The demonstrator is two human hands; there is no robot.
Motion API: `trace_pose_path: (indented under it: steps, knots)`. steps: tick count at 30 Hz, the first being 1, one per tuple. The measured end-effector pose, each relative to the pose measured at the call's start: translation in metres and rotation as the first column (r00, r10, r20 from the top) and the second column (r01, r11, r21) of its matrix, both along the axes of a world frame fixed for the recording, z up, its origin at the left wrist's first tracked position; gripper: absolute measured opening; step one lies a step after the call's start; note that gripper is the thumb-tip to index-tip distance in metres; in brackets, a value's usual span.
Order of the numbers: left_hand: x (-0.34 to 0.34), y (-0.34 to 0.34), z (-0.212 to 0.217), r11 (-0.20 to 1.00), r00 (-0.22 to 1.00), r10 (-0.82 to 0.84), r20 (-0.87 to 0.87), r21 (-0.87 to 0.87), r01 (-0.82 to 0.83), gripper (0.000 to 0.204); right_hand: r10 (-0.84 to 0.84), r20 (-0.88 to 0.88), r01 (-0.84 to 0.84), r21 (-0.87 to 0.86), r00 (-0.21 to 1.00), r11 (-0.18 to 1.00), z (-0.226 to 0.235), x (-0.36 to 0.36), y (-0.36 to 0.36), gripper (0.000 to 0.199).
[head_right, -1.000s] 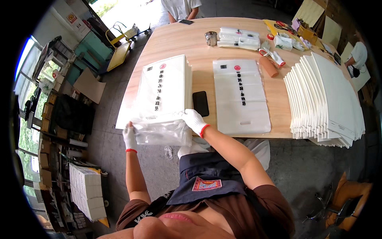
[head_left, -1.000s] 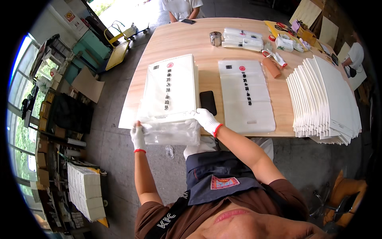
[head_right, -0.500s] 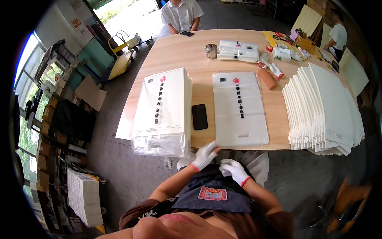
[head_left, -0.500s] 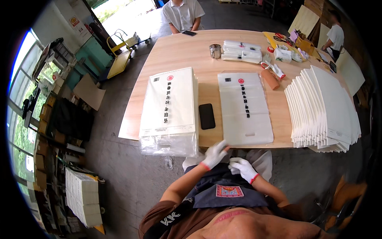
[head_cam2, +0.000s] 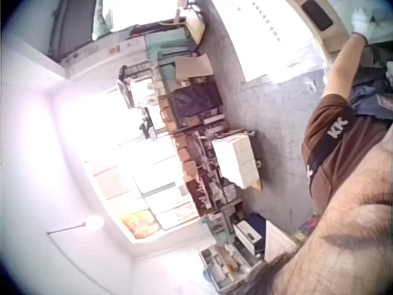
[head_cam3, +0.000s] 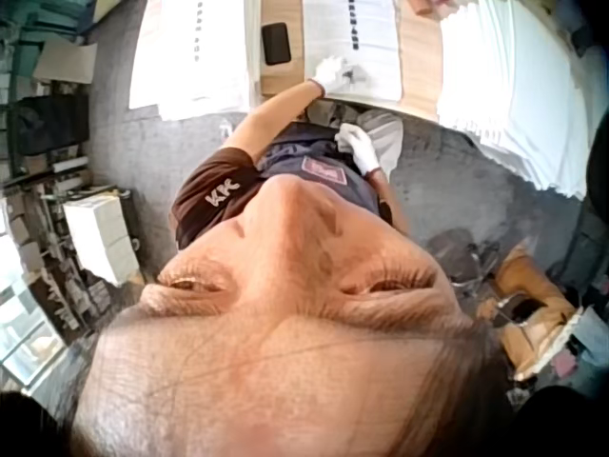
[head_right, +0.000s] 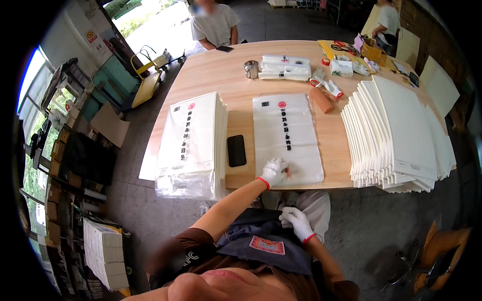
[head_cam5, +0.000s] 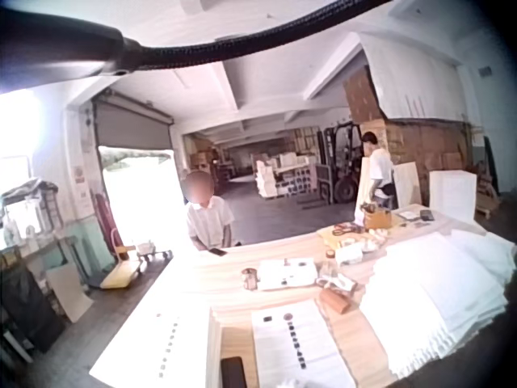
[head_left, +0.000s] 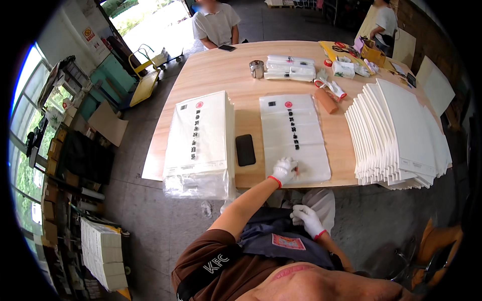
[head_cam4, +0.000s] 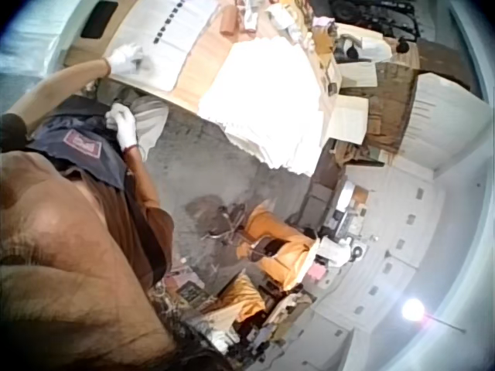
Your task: The person repeatedly picks up stacks of white paper documents, places them into clear plastic sleeves, and sets the sealed packages on the table. The person continues this one-at-a-time packaging process for the duration of the clip.
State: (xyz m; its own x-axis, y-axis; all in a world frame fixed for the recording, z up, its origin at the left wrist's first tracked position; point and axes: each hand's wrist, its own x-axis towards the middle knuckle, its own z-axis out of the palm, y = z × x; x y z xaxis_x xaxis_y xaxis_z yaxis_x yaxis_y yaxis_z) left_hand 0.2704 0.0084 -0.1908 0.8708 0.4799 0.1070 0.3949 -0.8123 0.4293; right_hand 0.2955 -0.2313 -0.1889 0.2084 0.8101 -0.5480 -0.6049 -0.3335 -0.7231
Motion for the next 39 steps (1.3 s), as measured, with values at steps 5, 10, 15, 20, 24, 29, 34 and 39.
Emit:
trace_pose_path:
  steps: [5, 10, 15, 20, 24, 29, 34, 39]
  knots:
    - [0.001, 0.025, -0.017, 0.956, 0.998, 0.06, 0.029, -0.288, -0.049, 0.013, -0.033, 0.061, 0.03, 0.053, 0.998, 0.998, 0.015, 0.014, 0.02, 0.022]
    - [0.004, 0.04, 0.031, 0.892, 0.99, 0.053, 0.131, -0.451, 0.012, 0.017, -0.181, 0.119, 0.162, 0.15, 0.976, 0.975, -0.005, 0.051, 0.096, 0.032]
    - [0.017, 0.043, 0.059, 0.93, 0.941, 0.076, 0.329, -0.365, 0.053, 0.007, -0.263, 0.296, 0.233, 0.131, 0.918, 0.963, -0.025, 0.088, 0.169, 0.034]
    - [0.016, 0.067, 0.094, -0.047, 0.616, 0.626, 0.479, -0.765, 0.642, 0.011, 0.221, 0.912, 0.066, -0.259, 0.345, 0.964, -0.024, 0.105, 0.1, 0.052]
    - [0.016, 0.053, 0.104, 0.119, 0.76, 0.385, 0.524, -0.845, 0.522, 0.013, 0.157, 0.669, 0.031, -0.26, 0.727, 0.965, -0.011, 0.118, 0.05, 0.055]
    - [0.03, -0.058, 0.14, 0.845, 0.868, -0.18, 0.462, -0.38, 0.377, 0.023, -0.653, 0.349, 0.443, 0.517, 0.672, 0.732, -0.022, 0.113, 0.085, 0.04]
    - [-0.005, -0.131, 0.154, 0.749, 0.662, -0.504, 0.554, -0.102, 0.655, 0.034, 0.054, 0.997, -0.112, -0.059, -0.046, 0.992, 0.113, 0.063, 0.15, 0.056]
    - [-0.016, -0.145, 0.132, 0.786, 0.752, -0.524, 0.4, -0.113, 0.608, 0.035, 0.028, 0.975, -0.353, -0.107, -0.222, 0.929, 0.106, 0.089, 0.136, 0.045]
